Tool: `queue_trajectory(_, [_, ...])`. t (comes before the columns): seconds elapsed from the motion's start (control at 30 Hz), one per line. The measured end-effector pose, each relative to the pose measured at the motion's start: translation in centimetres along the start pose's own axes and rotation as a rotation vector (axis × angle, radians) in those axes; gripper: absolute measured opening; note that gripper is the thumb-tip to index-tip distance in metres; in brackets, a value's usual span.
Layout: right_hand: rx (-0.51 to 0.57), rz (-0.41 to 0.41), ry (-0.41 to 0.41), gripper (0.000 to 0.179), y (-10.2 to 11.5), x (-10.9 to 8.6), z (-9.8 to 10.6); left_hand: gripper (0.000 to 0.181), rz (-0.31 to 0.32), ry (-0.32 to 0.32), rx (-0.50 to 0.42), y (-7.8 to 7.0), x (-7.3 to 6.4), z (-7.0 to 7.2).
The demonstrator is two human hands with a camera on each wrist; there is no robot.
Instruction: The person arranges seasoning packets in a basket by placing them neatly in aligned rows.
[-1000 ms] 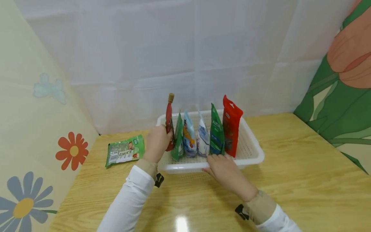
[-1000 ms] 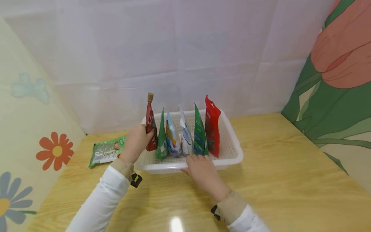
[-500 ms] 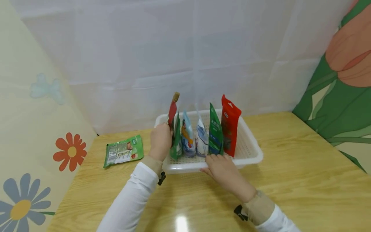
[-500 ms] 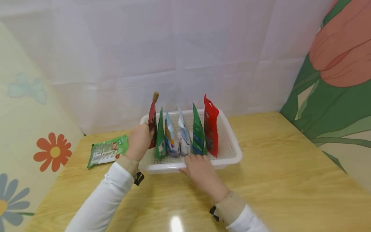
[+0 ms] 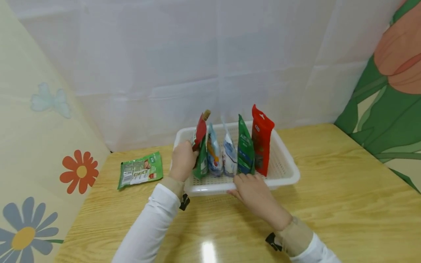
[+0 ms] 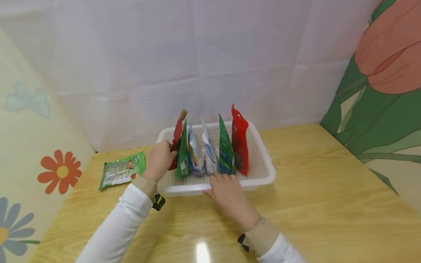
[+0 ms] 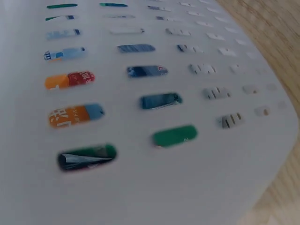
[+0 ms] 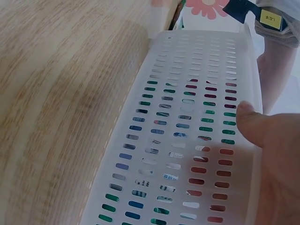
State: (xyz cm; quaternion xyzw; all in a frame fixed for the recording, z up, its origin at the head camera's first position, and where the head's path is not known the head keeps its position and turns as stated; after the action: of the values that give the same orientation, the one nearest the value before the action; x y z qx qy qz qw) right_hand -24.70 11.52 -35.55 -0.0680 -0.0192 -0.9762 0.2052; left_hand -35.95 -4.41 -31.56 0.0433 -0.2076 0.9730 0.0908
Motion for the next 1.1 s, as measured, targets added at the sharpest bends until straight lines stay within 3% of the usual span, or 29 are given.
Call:
queue_trajectory(0.17, [-0.009, -0.003, 0.002, 0.030, 0.0, 0.0, 0.0, 0.019, -0.002, -0.009, -0.028, 0.2, 0.2, 0.1])
queue_trajectory(0.63, [0.062, -0.015, 0.026, 0.040, -0.1, -0.1, -0.1, 0.022, 0.022, 0.080, -0.057, 0.4, 0.3, -0.8])
queue_trajectory(1.1, [0.048, -0.012, 0.020, 0.043, 0.1, -0.1, 0.1, 0.020, -0.023, 0.177, -0.064, 0.5, 0.2, -2.2])
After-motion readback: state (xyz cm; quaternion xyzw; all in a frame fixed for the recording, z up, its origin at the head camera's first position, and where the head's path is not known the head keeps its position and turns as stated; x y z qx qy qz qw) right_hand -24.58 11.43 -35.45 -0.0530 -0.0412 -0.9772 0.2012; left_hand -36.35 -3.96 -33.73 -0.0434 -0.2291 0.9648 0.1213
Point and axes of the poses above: each hand's wrist, its own x-axis towards the middle knuckle, its own z-axis out of the back of the hand, y = z × x, the point moved 7 cm from there along x, towards the middle knuckle, and after that the axes turned 10 degrees about y, right-handed, at the moved point
